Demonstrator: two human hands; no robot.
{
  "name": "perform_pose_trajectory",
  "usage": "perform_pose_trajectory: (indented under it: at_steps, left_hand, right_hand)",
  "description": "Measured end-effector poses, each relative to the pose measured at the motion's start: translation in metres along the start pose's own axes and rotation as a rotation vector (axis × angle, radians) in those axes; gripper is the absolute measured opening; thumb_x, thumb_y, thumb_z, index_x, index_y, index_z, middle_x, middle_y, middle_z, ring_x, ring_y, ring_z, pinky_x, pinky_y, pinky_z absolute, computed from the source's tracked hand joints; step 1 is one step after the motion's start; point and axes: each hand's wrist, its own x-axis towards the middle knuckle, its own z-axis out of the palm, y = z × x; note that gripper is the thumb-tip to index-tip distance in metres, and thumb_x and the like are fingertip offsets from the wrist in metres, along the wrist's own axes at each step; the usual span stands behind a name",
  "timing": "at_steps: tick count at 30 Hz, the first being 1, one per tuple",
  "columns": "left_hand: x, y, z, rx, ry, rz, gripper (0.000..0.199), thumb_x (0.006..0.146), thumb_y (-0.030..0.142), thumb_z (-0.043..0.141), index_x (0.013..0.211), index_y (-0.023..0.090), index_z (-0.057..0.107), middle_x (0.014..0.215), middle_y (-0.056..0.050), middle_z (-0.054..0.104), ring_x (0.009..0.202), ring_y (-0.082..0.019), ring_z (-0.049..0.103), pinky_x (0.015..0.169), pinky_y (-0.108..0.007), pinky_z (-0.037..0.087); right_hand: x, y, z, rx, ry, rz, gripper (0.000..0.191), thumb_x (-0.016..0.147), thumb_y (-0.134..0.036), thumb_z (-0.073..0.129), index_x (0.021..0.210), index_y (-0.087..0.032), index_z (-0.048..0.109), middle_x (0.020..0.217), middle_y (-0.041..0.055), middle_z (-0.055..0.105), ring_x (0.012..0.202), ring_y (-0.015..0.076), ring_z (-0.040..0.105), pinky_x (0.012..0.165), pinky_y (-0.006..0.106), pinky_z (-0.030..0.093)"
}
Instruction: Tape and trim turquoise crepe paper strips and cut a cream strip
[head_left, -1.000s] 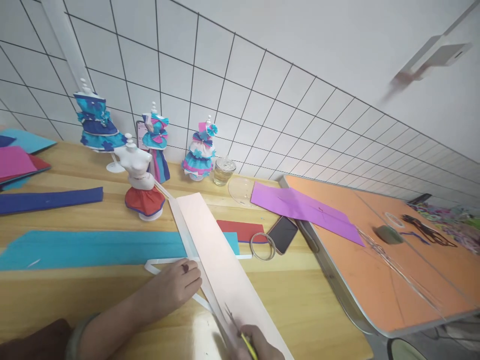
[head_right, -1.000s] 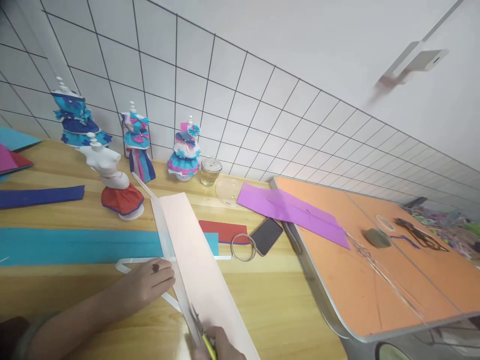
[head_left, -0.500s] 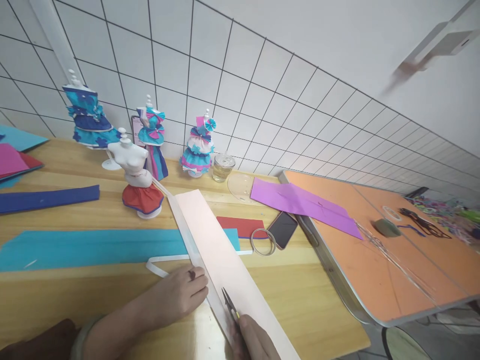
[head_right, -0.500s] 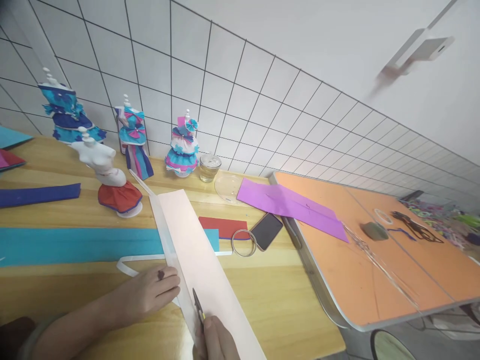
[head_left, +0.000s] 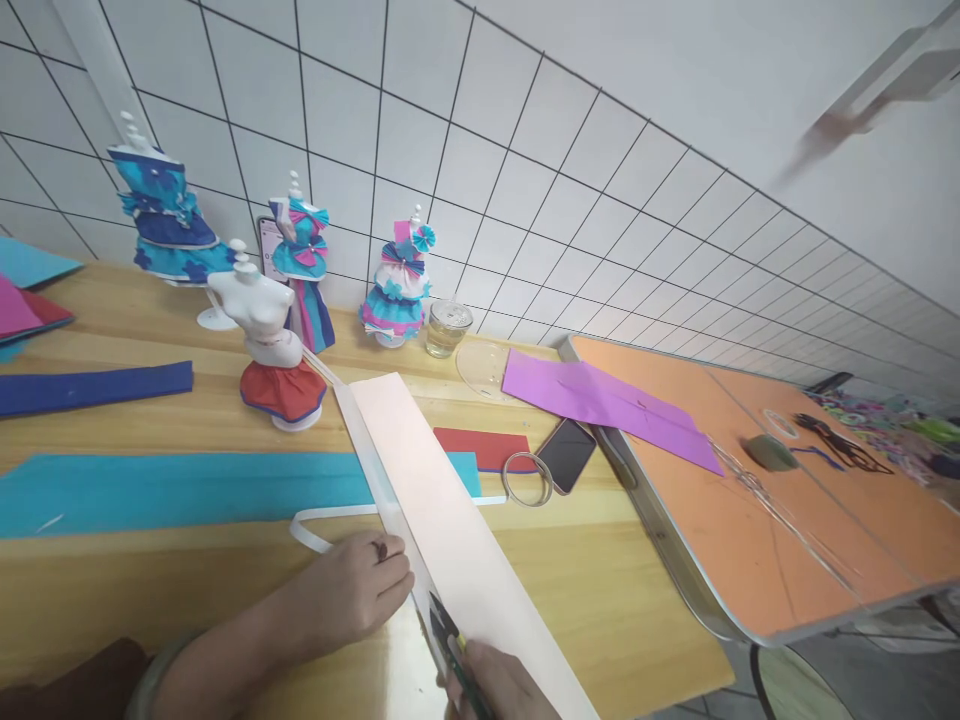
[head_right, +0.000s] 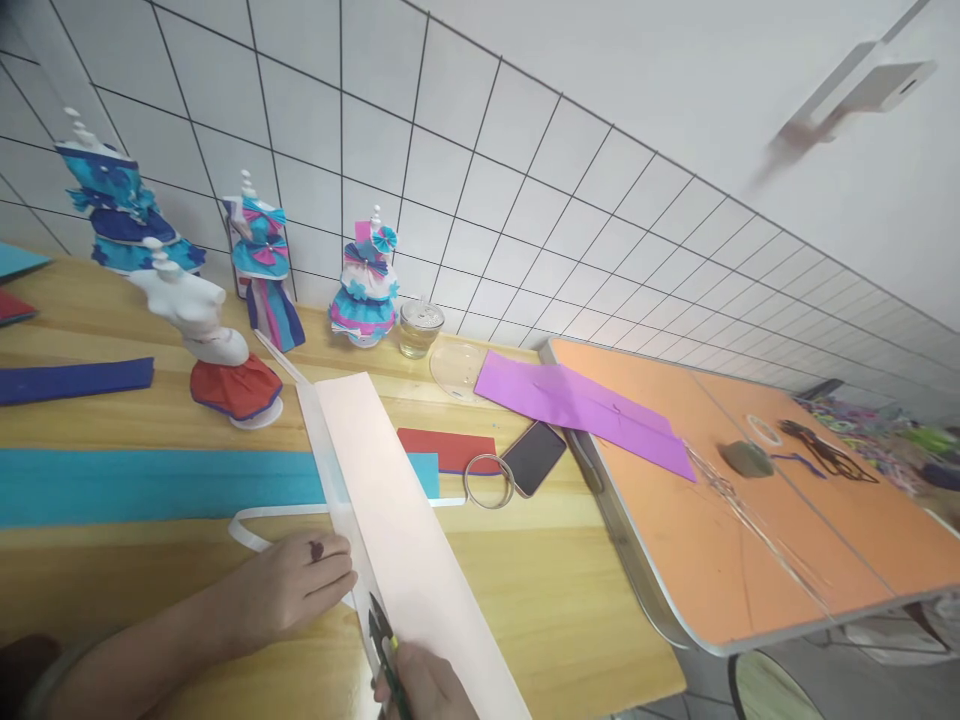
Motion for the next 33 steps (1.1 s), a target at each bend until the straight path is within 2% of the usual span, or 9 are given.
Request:
perform_pose_trajectory:
  at_steps: [6, 14, 20, 24, 28, 33]
  left_hand:
    - [-0.001, 0.0, -0.001, -0.017, -0.01, 0.003, 0.027, 0.086, 0.002, 0.039, 0.066, 0.017, 0.047, 0.065, -0.001, 0.046, 0.063, -0.015, 0.041, 0.055, -0.032, 0.031]
    - [-0.005, 0.0, 0.005, -0.029, -0.03, -0.013, 0.024, 0.086, 0.003, 0.042, 0.068, 0.017, 0.049, 0.067, -0.001, 0.048, 0.064, -0.015, 0.042, 0.056, -0.032, 0.031]
    - [-0.007, 0.001, 0.009, -0.063, -0.06, -0.046, 0.022, 0.087, 0.004, 0.042, 0.07, 0.016, 0.049, 0.069, -0.001, 0.049, 0.067, -0.014, 0.043, 0.057, -0.031, 0.032]
    - [-0.007, 0.001, 0.008, -0.064, -0.059, -0.038, 0.021, 0.086, 0.005, 0.043, 0.071, 0.016, 0.049, 0.07, -0.001, 0.05, 0.067, -0.015, 0.043, 0.057, -0.032, 0.032]
    - [-0.006, 0.0, 0.005, -0.041, -0.013, -0.031, 0.022, 0.086, 0.005, 0.043, 0.068, 0.016, 0.048, 0.067, -0.001, 0.048, 0.064, -0.014, 0.042, 0.055, -0.031, 0.031]
    - [-0.004, 0.0, 0.003, -0.017, -0.001, -0.012, 0.021, 0.085, 0.004, 0.044, 0.068, 0.016, 0.049, 0.067, 0.0, 0.047, 0.064, -0.014, 0.042, 0.055, -0.031, 0.031]
  right_hand:
    - [0.005, -0.009, 0.002, 0.062, -0.038, 0.077, 0.064, 0.071, -0.077, 0.034, 0.067, -0.016, 0.054, 0.043, -0.0028, 0.046, 0.042, 0.0089, 0.043, 0.044, 0.02, 0.029]
    - [0.011, -0.015, 0.008, 0.093, -0.05, 0.073, 0.055, 0.075, -0.069, 0.036, 0.071, -0.017, 0.054, 0.039, -0.0054, 0.044, 0.037, 0.0075, 0.039, 0.04, 0.02, 0.023]
    - [0.014, -0.016, 0.012, 0.096, -0.043, 0.052, 0.052, 0.079, -0.064, 0.034, 0.071, -0.017, 0.053, 0.037, -0.0057, 0.044, 0.037, 0.0073, 0.038, 0.041, 0.02, 0.022]
    - [0.014, -0.018, 0.011, 0.09, -0.056, 0.033, 0.056, 0.076, -0.069, 0.034, 0.07, -0.017, 0.052, 0.039, -0.0069, 0.041, 0.034, 0.0052, 0.031, 0.039, 0.021, 0.015]
    - [0.014, -0.02, 0.011, 0.098, -0.052, 0.027, 0.061, 0.07, -0.077, 0.037, 0.067, -0.017, 0.051, 0.036, -0.0084, 0.035, 0.035, 0.0057, 0.03, 0.039, 0.021, 0.016]
    - [0.02, -0.011, 0.013, 0.148, -0.047, 0.05, 0.064, 0.062, -0.082, 0.043, 0.065, -0.018, 0.05, 0.038, -0.0086, 0.036, 0.034, 0.0047, 0.028, 0.038, 0.021, 0.015]
